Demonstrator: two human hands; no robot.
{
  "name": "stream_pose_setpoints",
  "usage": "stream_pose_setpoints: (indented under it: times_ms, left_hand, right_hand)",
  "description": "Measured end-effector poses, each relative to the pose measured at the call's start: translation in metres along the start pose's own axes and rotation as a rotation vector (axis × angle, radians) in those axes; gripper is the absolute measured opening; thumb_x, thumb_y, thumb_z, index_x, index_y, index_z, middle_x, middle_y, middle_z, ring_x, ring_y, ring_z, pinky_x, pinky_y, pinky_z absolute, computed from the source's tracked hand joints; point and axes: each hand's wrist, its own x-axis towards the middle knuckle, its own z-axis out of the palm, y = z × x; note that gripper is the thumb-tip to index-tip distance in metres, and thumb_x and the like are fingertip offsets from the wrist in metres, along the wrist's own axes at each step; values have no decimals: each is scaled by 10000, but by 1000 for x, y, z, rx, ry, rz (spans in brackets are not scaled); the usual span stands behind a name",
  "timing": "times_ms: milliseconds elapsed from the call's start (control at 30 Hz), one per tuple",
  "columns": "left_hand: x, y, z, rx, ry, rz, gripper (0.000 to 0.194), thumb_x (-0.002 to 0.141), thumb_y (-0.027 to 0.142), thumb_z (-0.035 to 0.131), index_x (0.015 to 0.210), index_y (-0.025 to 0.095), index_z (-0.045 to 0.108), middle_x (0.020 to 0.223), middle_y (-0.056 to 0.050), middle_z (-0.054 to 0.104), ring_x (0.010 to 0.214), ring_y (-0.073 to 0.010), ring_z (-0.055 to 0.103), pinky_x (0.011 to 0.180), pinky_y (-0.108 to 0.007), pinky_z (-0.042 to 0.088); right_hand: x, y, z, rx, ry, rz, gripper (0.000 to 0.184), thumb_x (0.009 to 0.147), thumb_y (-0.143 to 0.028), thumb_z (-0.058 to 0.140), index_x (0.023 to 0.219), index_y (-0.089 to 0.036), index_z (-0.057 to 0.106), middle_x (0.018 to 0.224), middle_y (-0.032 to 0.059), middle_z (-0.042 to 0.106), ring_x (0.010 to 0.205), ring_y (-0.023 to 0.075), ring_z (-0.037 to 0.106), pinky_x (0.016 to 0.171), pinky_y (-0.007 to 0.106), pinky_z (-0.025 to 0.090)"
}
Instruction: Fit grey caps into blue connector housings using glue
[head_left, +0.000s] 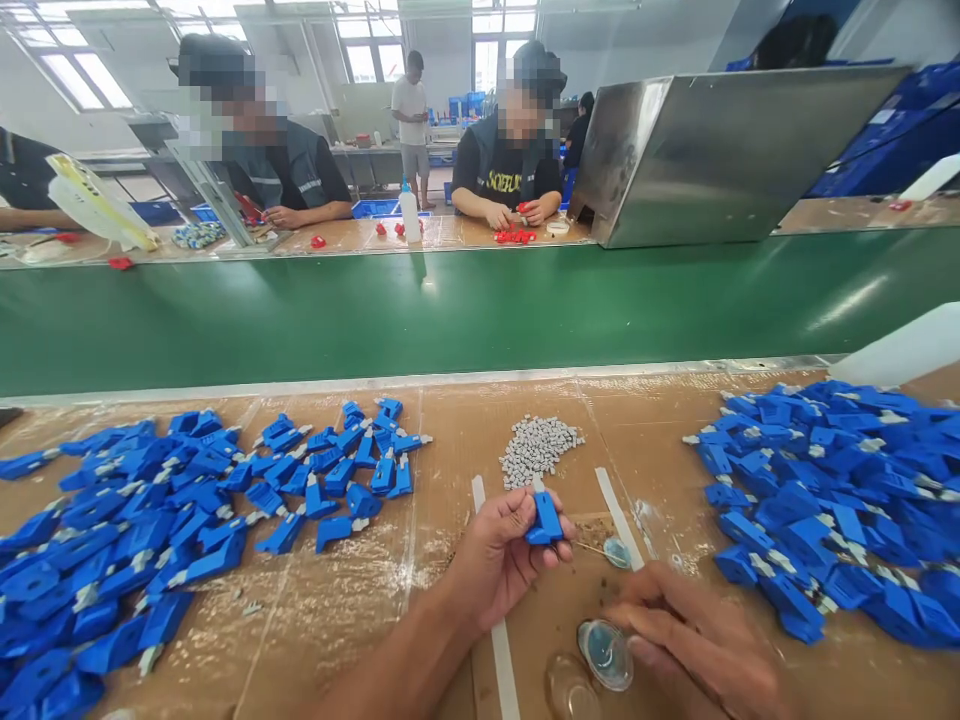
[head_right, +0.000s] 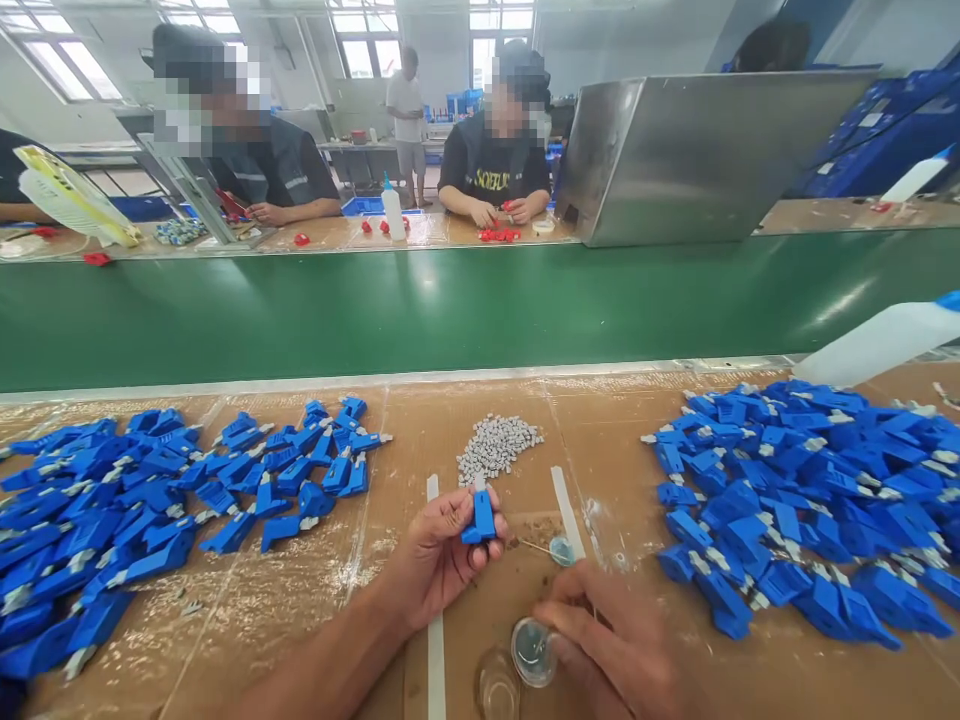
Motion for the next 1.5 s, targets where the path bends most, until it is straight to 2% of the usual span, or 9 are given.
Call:
stream_pose_setpoints:
  times_ms: [200,433,733,900,1000,1067,1133,1267,1500]
  left_hand:
    - [-1,15,-5,-142,151,144,334,744,217,959,994,82,786,884,-94,781,685,-123,740,581,-136,596]
    - [3,28,-13,-229,327,266,209,802,126,880,982,64,793,862,-95,751,659,-124,708,540,-145,575]
    - [9,18,-24,-194,315,208,250,786,197,911,971,105,770,825,-64,739,630,-115,679,524,-154,536]
    - [14,17,-33,-127,247,210,453,664,329,1012,972,126,750,840,-45,740,622,-102,660,529,-156,504]
    - [17,14,-38,-89,166,211,520,640,413,1023,977,128,748,847,-49,744,632,-111,673,540,-169,503]
    - [18,12,-42,-48,77,214,505,695,468,984,983,122,753,855,-63,746,637,-123,685,526,-179,487]
    - [19,8,-45,-14,-7,214,481,763,501,932,998,117,762,873,-78,751,644,-133,700,520,-187,480]
    - [16,3,-45,19,-74,171,412,846,475,869,1034,121,773,909,-91,765,681,-143,730,561,-197,510]
    - [13,0,-45,138,-109,98,433,857,531,834,1015,132,779,732,-30,656,626,-110,649,606,-189,477]
  right_hand:
    - [54,39,7,-139,-16,153,225,1097,-237,488,1148,-236,708,906,58,721,771,225,709,665,325,551]
    - [109,72,38,-221,-117,101,305,1050,-118,433,1004,-217,718,939,81,718,830,234,701,751,348,562]
    - [117,79,34,-326,-256,-3,368,953,-48,464,1037,-224,776,958,85,717,782,209,676,681,285,488]
    - [133,73,26,-290,-313,-26,233,829,-17,551,873,-193,698,902,96,714,725,227,655,643,311,474]
    - [138,62,15,-216,-309,0,157,884,-84,572,848,-214,652,889,73,725,756,224,667,687,323,513]
    - [135,54,10,-66,-291,84,161,994,-209,540,869,-228,640,824,41,721,736,208,674,659,306,524]
    - [128,48,8,344,-243,255,253,1020,-436,599,882,-228,637,747,11,694,658,180,661,573,264,497]
    - [109,42,14,1153,-48,585,527,725,-632,934,900,-182,725,703,-28,648,548,88,598,492,173,422]
    - [103,36,19,1372,42,684,464,662,-488,1039,836,-150,773,697,-22,672,530,37,598,490,104,442]
